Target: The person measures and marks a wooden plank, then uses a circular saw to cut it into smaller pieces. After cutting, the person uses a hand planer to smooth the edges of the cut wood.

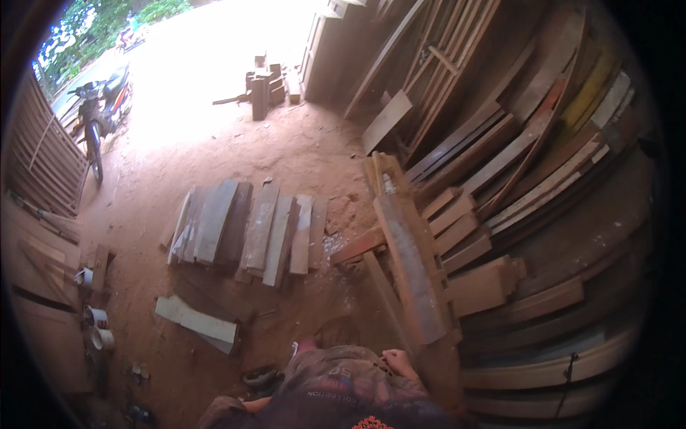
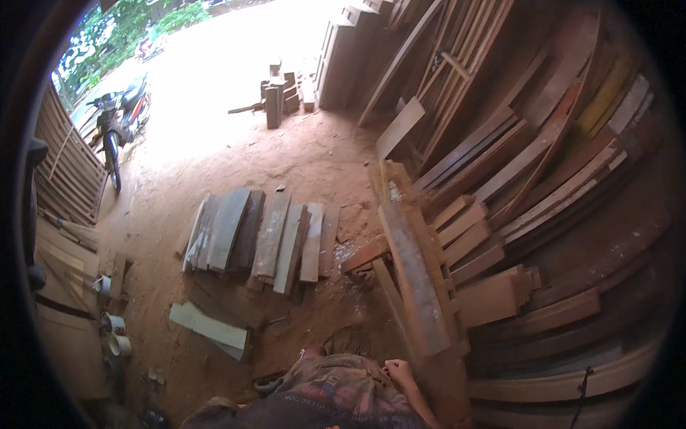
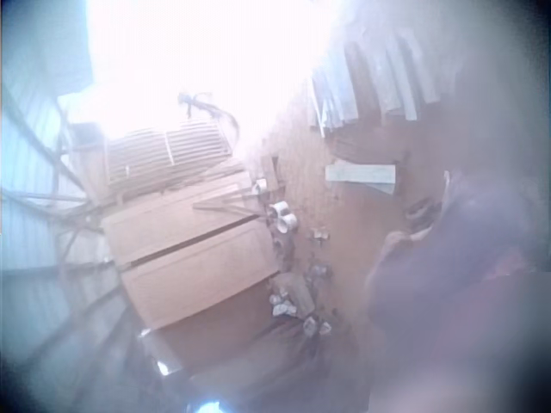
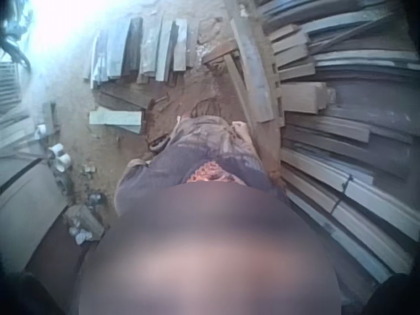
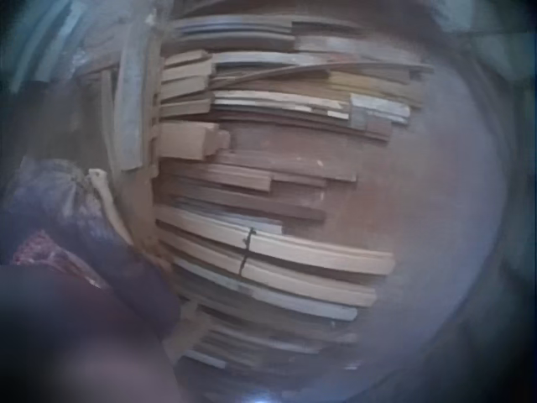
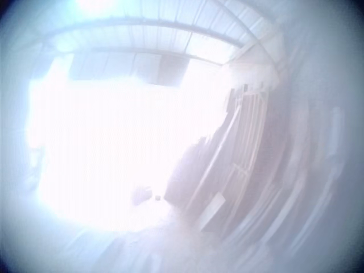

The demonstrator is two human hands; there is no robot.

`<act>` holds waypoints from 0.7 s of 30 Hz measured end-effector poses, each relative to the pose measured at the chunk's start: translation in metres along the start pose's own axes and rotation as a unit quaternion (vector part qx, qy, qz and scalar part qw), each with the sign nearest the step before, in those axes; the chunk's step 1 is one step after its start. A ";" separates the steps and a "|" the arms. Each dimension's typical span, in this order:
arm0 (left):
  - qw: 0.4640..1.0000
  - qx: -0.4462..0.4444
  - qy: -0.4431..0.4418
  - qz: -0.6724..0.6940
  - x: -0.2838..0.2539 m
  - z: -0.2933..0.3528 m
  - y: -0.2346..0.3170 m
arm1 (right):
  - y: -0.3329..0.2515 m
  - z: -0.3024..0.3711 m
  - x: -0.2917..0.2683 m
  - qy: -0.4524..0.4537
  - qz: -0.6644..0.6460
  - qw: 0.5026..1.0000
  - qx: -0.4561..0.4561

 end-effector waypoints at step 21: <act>0.801 0.106 0.155 0.569 -0.196 -0.019 0.218 | -0.176 -0.001 -0.076 0.155 -0.019 0.964 -0.215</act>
Point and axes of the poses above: each hand's wrist, its own z-axis away from the middle knuckle, its own x-axis out of the palm, y = z × x, the point moved 9 cm from there along -z, towards the middle knuckle, and after that the axes turned 3 degrees about z, right-handed, at the moved point
